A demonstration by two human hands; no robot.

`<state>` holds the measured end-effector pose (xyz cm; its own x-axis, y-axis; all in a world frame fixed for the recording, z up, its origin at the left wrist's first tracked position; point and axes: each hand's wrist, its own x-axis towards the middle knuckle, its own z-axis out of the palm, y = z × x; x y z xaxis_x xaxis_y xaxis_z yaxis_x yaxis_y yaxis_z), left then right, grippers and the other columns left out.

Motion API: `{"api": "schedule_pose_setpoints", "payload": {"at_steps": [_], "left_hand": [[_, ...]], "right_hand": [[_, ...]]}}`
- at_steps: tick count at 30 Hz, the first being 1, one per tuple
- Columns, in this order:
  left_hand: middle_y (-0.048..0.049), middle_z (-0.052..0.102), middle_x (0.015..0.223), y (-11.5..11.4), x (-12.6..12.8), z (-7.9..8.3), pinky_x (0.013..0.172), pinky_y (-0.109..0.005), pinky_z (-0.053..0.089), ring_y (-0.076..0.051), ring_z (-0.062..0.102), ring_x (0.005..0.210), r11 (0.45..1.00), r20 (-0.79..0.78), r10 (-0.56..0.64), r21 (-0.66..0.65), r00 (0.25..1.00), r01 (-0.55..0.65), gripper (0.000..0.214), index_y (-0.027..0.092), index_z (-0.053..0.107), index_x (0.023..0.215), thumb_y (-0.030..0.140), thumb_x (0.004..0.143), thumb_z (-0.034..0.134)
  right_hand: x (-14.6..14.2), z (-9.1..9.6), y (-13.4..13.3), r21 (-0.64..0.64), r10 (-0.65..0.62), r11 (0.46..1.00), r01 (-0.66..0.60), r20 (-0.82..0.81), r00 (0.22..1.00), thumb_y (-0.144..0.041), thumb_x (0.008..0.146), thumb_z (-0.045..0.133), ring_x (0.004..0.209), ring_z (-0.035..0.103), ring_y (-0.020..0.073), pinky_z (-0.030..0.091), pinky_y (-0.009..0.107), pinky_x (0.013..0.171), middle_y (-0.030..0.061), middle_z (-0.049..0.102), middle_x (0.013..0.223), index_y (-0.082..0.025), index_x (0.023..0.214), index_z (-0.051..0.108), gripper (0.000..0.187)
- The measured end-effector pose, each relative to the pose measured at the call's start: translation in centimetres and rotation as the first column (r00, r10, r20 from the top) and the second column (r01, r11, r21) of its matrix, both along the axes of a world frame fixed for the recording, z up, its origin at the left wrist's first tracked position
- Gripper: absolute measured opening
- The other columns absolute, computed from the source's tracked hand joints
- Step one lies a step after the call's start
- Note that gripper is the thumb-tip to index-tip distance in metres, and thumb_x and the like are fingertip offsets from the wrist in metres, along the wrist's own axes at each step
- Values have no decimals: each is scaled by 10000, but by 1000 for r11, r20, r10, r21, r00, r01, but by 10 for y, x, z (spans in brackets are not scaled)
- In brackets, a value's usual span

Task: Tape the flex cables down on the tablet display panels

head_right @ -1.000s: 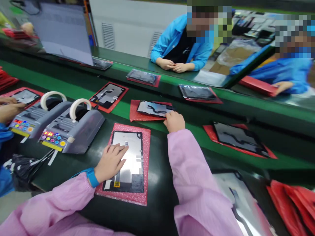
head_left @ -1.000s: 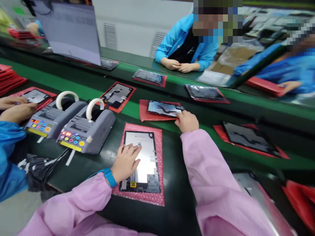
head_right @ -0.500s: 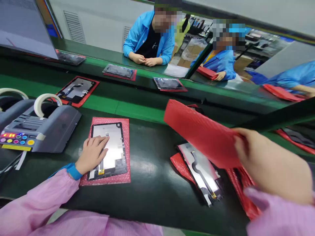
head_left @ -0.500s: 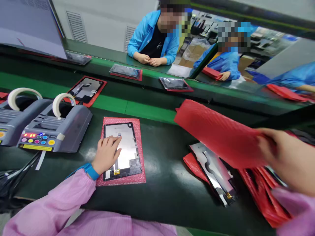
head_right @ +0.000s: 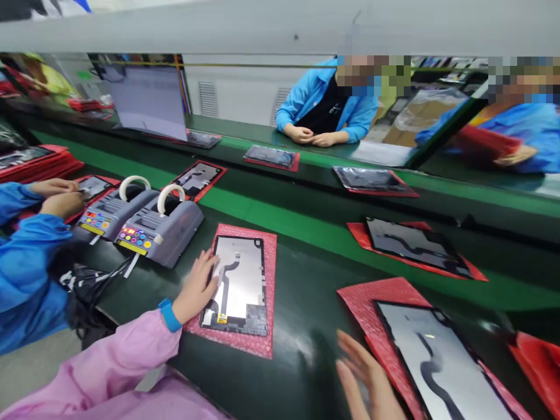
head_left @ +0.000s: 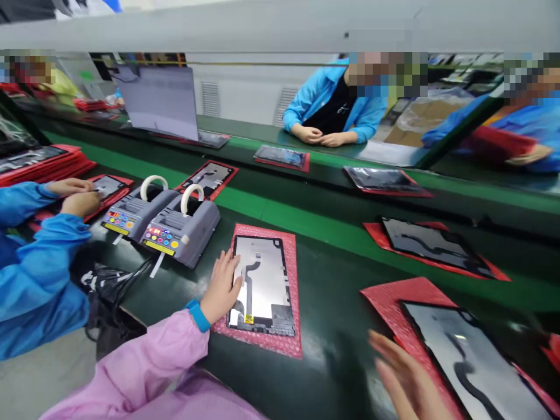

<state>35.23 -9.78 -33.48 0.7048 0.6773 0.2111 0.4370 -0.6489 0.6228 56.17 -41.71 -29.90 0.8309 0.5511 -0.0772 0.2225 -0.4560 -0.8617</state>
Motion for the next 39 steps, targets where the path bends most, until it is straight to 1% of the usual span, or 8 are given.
{"api": "schedule_pose_setpoints", "payload": {"at_steps": [3, 6, 9, 13, 22, 26, 32, 39], "left_hand": [[-149, 207, 1623, -16, -3, -5, 1188, -596, 186, -326, 92, 1518, 1000, -44, -22, 11, 999, 23, 562, 210, 323, 1497, 236, 950, 449], [-165, 166, 1631, -31, 0, -8, 1184, -609, 180, -345, 66, 1516, 999, -41, 28, 31, 999, -27, 563, 202, 350, 1487, 250, 940, 477], [-182, 145, 1631, -34, 13, -9, 1192, -604, 156, -342, 50, 1517, 998, 1, 61, -8, 998, -61, 555, 186, 369, 1476, 275, 940, 487], [-194, 167, 1623, -8, 50, -10, 1213, -566, 110, -300, 62, 1524, 982, 181, 99, -176, 978, -67, 535, 173, 335, 1483, 329, 977, 417], [-154, 192, 1610, 45, 94, -12, 1229, -530, 96, -276, 113, 1517, 935, 509, 317, -307, 800, -175, 510, 200, 312, 1450, 351, 974, 418], [-151, 248, 1583, 45, 86, -12, 1224, -528, 130, -270, 196, 1492, 952, 491, 266, -268, 830, -146, 491, 210, 329, 1440, 330, 974, 431], [-123, 366, 1519, 40, 90, -10, 1212, -502, 208, -242, 285, 1456, 972, 475, 175, -224, 862, -74, 417, 227, 400, 1385, 256, 970, 423], [-103, 546, 1383, 29, 91, -4, 1171, -471, 332, -215, 454, 1355, 957, 451, -44, -238, 892, 168, 311, 212, 553, 1223, 184, 950, 405]], "right_hand": [[-17, 20, 77, 185, 184, 979, -91, -588, 788, -625, 775, 645, 1081, 654, 283, 534, 434, 927, 124, 663, 1223, -218, 1209, 610, 597], [-24, 23, 129, 169, 270, 962, -217, -722, 637, -596, 717, 737, 895, 692, 233, 550, 366, 823, 112, 722, 995, -171, 1036, 677, 534], [-17, 17, 162, 136, 381, 913, -386, -623, 683, -619, 701, 728, 827, 684, 225, 539, 358, 801, 83, 727, 880, -168, 922, 692, 504], [13, 21, 220, 153, 407, 910, -386, -148, 901, -599, 722, 660, 1016, 652, 303, 478, 437, 943, 90, 735, 1028, -206, 970, 706, 466], [123, 49, 380, 69, 273, 955, -288, 167, 947, -451, 977, 447, 1051, 626, 211, 510, 366, 907, 56, 679, 1153, -171, 1228, 601, 407], [157, 33, 367, -255, 180, 961, -112, 261, 948, -390, 935, 596, 1067, 613, 224, 520, 452, 913, 87, 605, 1236, -166, 1223, 588, 366], [205, 21, 239, -634, 174, 743, 216, 494, 852, -125, 913, 478, 1283, 461, 398, 308, 661, 978, 233, 526, 1331, -192, 1258, 597, 371], [233, 31, 197, -796, 454, 583, 161, 484, 748, 9, 850, 389, 890, 686, 304, 441, 479, 810, 237, 685, 1023, -117, 1237, 614, 465]]}}
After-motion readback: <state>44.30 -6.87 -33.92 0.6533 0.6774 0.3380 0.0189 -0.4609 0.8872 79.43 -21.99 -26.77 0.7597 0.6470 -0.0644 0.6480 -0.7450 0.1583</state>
